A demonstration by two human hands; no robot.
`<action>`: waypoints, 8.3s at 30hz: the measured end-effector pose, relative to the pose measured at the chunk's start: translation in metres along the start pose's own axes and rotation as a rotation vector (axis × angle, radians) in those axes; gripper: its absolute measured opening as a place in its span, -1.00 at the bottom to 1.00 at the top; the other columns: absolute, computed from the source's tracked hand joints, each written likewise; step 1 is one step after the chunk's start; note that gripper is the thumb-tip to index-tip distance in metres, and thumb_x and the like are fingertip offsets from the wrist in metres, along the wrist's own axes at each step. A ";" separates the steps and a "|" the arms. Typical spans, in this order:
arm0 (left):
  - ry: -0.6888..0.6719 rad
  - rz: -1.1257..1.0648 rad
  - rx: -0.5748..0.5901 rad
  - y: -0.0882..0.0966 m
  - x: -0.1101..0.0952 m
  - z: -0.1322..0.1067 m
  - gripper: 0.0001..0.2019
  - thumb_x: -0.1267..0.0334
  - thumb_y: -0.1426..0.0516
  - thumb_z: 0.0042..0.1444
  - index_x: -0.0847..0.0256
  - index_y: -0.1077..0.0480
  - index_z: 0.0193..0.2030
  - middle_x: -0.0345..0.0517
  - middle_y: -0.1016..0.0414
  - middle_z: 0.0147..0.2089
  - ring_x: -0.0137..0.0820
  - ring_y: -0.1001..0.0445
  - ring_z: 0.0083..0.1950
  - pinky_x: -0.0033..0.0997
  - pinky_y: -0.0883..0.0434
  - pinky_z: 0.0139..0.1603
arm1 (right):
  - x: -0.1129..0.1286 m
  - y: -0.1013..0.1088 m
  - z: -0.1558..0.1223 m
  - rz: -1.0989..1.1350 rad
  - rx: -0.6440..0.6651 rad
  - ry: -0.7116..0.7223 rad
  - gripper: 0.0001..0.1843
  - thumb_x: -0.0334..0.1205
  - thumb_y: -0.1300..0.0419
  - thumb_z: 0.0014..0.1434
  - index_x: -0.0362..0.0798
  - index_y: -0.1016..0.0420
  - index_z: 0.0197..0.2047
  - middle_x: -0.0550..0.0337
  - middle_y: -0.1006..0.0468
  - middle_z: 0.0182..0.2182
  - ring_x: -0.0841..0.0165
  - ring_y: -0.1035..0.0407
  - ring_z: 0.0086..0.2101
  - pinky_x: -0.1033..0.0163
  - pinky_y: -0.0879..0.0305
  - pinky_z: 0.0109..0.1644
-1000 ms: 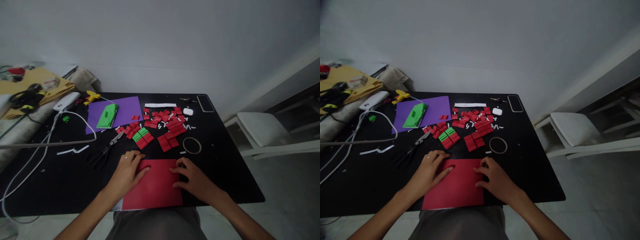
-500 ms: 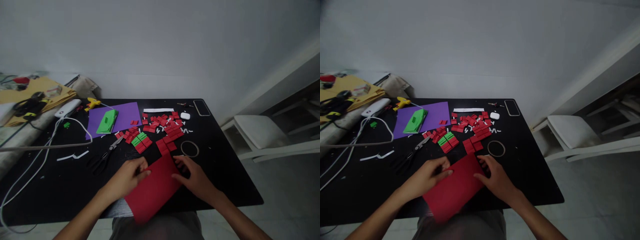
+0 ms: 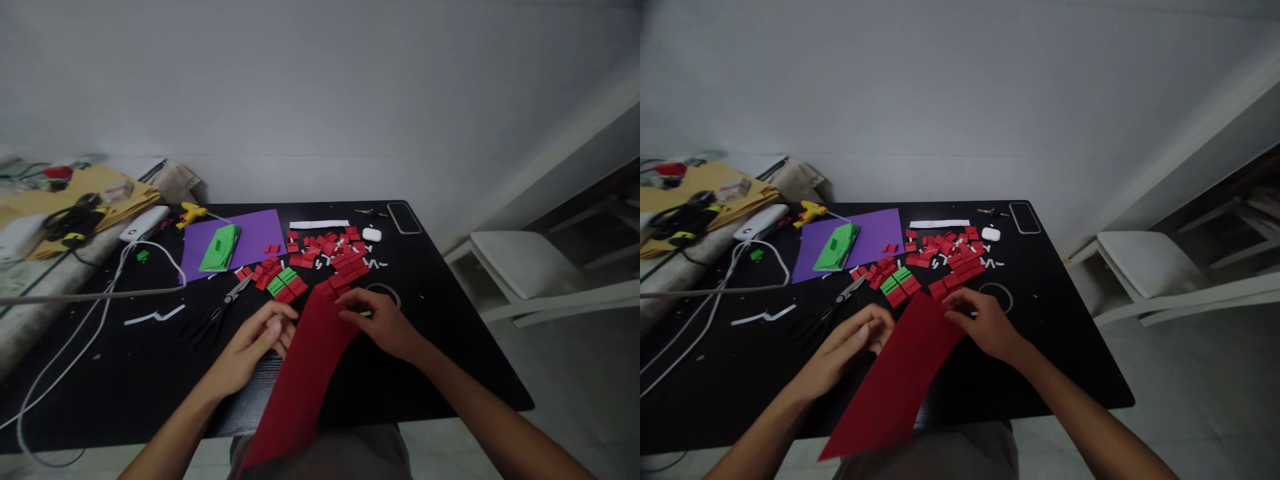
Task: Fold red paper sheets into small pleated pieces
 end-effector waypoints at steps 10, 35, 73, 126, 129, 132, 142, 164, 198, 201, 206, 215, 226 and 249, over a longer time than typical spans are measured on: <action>-0.316 0.366 -0.106 -0.005 -0.023 0.020 -0.60 0.01 -0.05 0.47 0.04 -0.43 0.33 0.08 -0.41 0.30 -0.13 -0.39 0.33 -0.04 -0.35 0.38 | 0.037 -0.021 0.014 -0.237 0.035 0.275 -0.95 -0.35 -0.26 0.30 -0.02 -0.52 -0.21 0.05 -0.63 -0.03 0.23 -0.54 -0.02 0.06 -0.42 0.14; -0.338 0.400 -0.049 0.015 -0.119 0.061 -0.70 0.05 -0.11 0.44 0.19 -0.41 -0.27 -0.28 -0.36 -0.40 -0.47 -0.30 -0.40 -0.47 -0.26 -0.37 | 0.095 0.039 0.054 -0.185 0.080 0.180 -0.85 -0.39 -0.18 0.21 -0.01 -0.53 -0.17 0.28 -0.57 -0.37 0.37 -0.41 -0.34 0.25 -0.28 -0.22; -0.259 0.546 0.040 0.008 -0.109 0.068 -0.77 0.12 -0.14 0.40 0.19 -0.48 -0.23 -0.26 -0.40 -0.37 -0.46 -0.29 -0.37 -0.47 -0.24 -0.37 | 0.105 0.008 0.054 -0.054 0.138 0.291 -0.89 -0.26 -0.28 0.30 -0.07 -0.62 -0.27 0.25 -0.62 -0.39 0.41 -0.45 -0.37 0.30 -0.32 -0.28; -0.340 1.055 -0.182 -0.006 0.017 0.040 -0.63 0.25 0.05 0.48 0.21 -0.39 0.31 0.18 -0.47 0.34 -0.05 -0.44 0.36 0.09 -0.38 0.40 | -0.009 -0.064 -0.001 -0.783 0.105 0.407 -0.42 -0.26 0.00 0.50 -0.19 -0.20 0.52 -0.16 -0.27 0.47 0.08 -0.07 0.49 -0.19 -0.14 0.54; -0.344 1.200 -0.174 -0.011 0.033 0.012 -0.51 0.12 -0.02 0.49 0.21 -0.27 0.47 0.17 -0.35 0.48 0.00 -0.33 0.48 0.15 -0.33 0.46 | -0.020 -0.072 -0.017 -0.799 0.145 0.380 -0.40 -0.25 -0.01 0.50 -0.25 -0.17 0.52 -0.19 -0.21 0.49 0.07 -0.03 0.50 -0.20 -0.15 0.53; -0.325 1.349 -0.238 -0.010 0.051 -0.004 -0.35 -0.01 -0.02 0.47 0.29 -0.13 0.56 0.21 -0.21 0.56 0.06 -0.16 0.58 0.21 -0.24 0.51 | -0.032 -0.073 -0.023 -0.843 0.121 0.306 -0.33 -0.18 -0.06 0.49 -0.25 -0.10 0.55 -0.19 -0.14 0.52 0.02 0.00 0.51 -0.26 -0.14 0.52; -0.293 1.417 -0.311 -0.020 0.061 -0.012 -0.29 -0.06 0.03 0.47 0.33 -0.03 0.60 0.19 -0.16 0.58 0.03 -0.10 0.61 0.20 -0.15 0.55 | -0.040 -0.080 -0.041 -0.902 -0.033 0.249 -0.21 -0.16 0.00 0.52 -0.18 0.28 0.63 -0.18 -0.09 0.54 0.02 0.01 0.51 -0.24 -0.18 0.49; -0.247 1.397 -0.315 -0.018 0.064 -0.015 -0.29 -0.03 0.02 0.47 0.31 0.00 0.61 0.18 -0.09 0.61 0.04 -0.07 0.62 0.22 -0.12 0.56 | -0.042 -0.080 -0.044 -0.919 -0.055 0.231 -0.19 -0.17 0.02 0.52 -0.22 0.32 0.63 -0.19 -0.08 0.54 0.02 0.01 0.51 -0.24 -0.14 0.50; -0.188 1.406 -0.280 -0.037 0.071 -0.045 -0.20 -0.11 -0.02 0.45 0.25 0.13 0.65 0.20 0.04 0.65 0.03 0.00 0.64 0.18 -0.05 0.59 | -0.039 -0.083 -0.070 -0.906 0.014 0.229 -0.08 -0.16 -0.04 0.50 -0.12 0.52 0.63 -0.14 -0.05 0.55 0.01 0.00 0.51 -0.29 -0.17 0.48; -0.196 1.410 -0.276 -0.035 0.070 -0.045 -0.18 -0.10 -0.02 0.45 0.23 0.19 0.65 0.19 0.04 0.65 0.03 0.00 0.64 0.18 -0.04 0.59 | -0.039 -0.081 -0.069 -0.892 0.030 0.214 -0.09 -0.17 -0.03 0.50 -0.10 0.52 0.63 -0.13 -0.04 0.55 0.03 0.01 0.51 -0.28 -0.13 0.50; -0.183 1.412 -0.266 -0.034 0.069 -0.046 -0.17 -0.09 -0.02 0.45 0.22 0.24 0.66 0.21 0.06 0.65 0.05 0.00 0.64 0.19 -0.05 0.58 | -0.039 -0.080 -0.069 -0.901 0.030 0.211 -0.10 -0.15 -0.02 0.51 -0.10 0.53 0.63 -0.15 -0.05 0.55 0.02 0.00 0.51 -0.28 -0.13 0.50; -0.192 1.408 -0.263 -0.033 0.068 -0.046 -0.16 -0.10 -0.01 0.45 0.21 0.27 0.66 0.21 0.05 0.65 0.05 -0.01 0.64 0.18 -0.05 0.58 | -0.039 -0.080 -0.070 -0.922 0.042 0.221 -0.09 -0.16 0.00 0.51 -0.10 0.57 0.62 -0.14 -0.05 0.55 0.04 0.01 0.51 -0.27 -0.11 0.51; -0.194 1.425 -0.260 -0.032 0.068 -0.046 -0.18 -0.11 0.00 0.45 0.22 0.23 0.66 0.22 0.03 0.64 0.04 -0.03 0.64 0.16 -0.05 0.58 | -0.039 -0.079 -0.070 -0.908 0.035 0.237 -0.10 -0.16 -0.02 0.51 -0.12 0.52 0.63 -0.14 -0.07 0.55 0.04 0.01 0.51 -0.26 -0.11 0.51; -0.287 1.257 -0.242 -0.016 0.054 -0.065 -0.25 0.14 -0.08 0.45 0.18 0.16 0.65 0.18 -0.10 0.61 -0.01 -0.12 0.60 0.11 -0.22 0.54 | -0.039 -0.077 -0.069 -0.893 0.044 0.247 -0.11 -0.18 -0.04 0.49 -0.13 0.44 0.64 -0.13 -0.08 0.54 0.06 0.02 0.52 -0.24 -0.11 0.53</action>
Point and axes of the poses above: each hand's wrist, its own z-axis towards the middle knuckle, its own y-axis out of the back of the hand, x = y × z, the point moved 8 cm from there along z, towards the middle knuckle
